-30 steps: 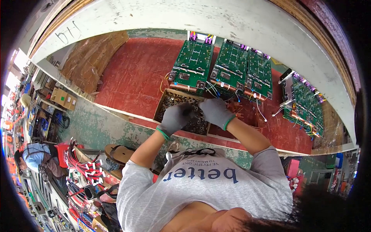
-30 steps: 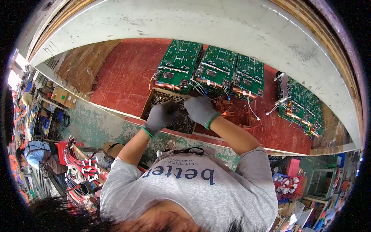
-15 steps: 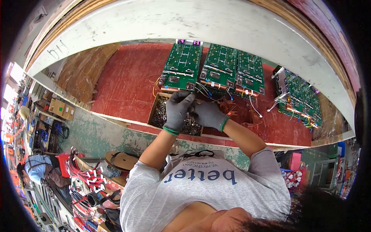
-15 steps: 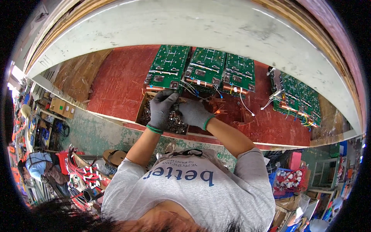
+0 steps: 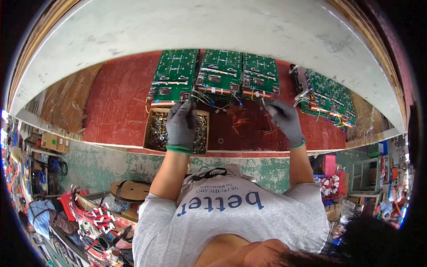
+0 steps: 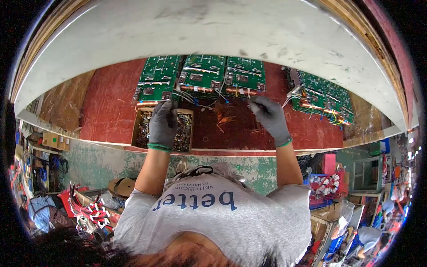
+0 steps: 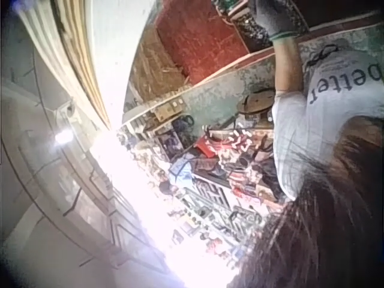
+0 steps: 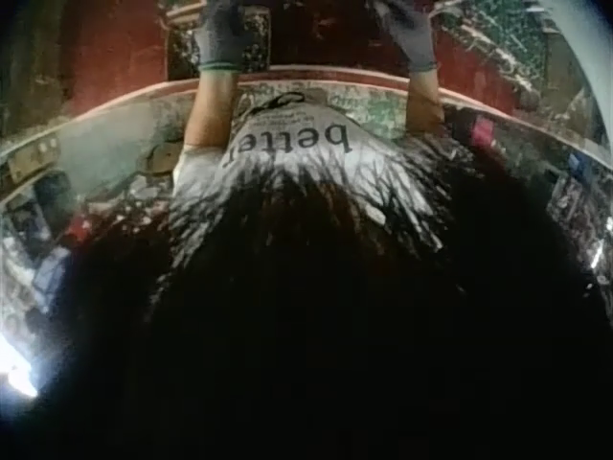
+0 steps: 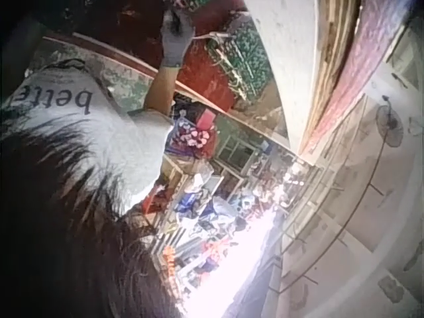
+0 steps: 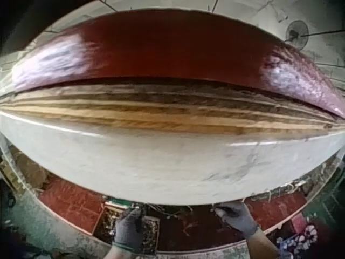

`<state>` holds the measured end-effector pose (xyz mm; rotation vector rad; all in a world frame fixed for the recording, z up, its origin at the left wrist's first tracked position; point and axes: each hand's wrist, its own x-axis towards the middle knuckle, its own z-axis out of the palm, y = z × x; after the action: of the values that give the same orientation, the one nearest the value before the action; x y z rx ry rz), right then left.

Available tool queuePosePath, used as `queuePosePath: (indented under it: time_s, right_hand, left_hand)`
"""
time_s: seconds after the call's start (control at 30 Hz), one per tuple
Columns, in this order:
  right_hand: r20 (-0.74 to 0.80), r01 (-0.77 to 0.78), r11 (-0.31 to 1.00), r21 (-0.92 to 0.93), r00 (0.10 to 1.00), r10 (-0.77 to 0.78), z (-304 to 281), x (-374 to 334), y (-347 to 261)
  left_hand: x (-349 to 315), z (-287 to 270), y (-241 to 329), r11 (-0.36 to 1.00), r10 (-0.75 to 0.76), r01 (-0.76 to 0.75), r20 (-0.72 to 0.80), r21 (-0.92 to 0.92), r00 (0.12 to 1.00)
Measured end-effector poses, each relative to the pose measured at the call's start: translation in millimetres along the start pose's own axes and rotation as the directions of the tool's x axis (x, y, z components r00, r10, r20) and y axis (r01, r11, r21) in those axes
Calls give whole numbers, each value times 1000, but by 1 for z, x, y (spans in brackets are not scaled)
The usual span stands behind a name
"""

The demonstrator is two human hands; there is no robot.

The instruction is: Assemble, wire, and screw components into an electronic housing and manage circuit boards on an assembly line.

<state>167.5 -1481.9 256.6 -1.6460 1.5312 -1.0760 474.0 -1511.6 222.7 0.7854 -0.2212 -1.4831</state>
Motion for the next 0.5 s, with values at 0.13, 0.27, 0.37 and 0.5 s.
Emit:
queuePosePath:
  time_s: [0.13,0.27,0.37,0.5]
  right_hand:
    - [-93,-79,997,-7,993,78,-19,-13,16]
    - [-49,94,979,-180,993,-104,-21,-19,34]
    - [56,167,946,-278,986,-157,-2,-21,35]
    - [228,369,720,-588,929,-290,48,-9,19]
  left_hand:
    - [12,-12,3,998,-59,60,36,-25,998]
    - [9,-19,0,997,54,-64,209,37,976]
    - [7,-9,9,986,-89,102,100,-131,991]
    - [7,-3,12,979,-116,126,67,-162,991]
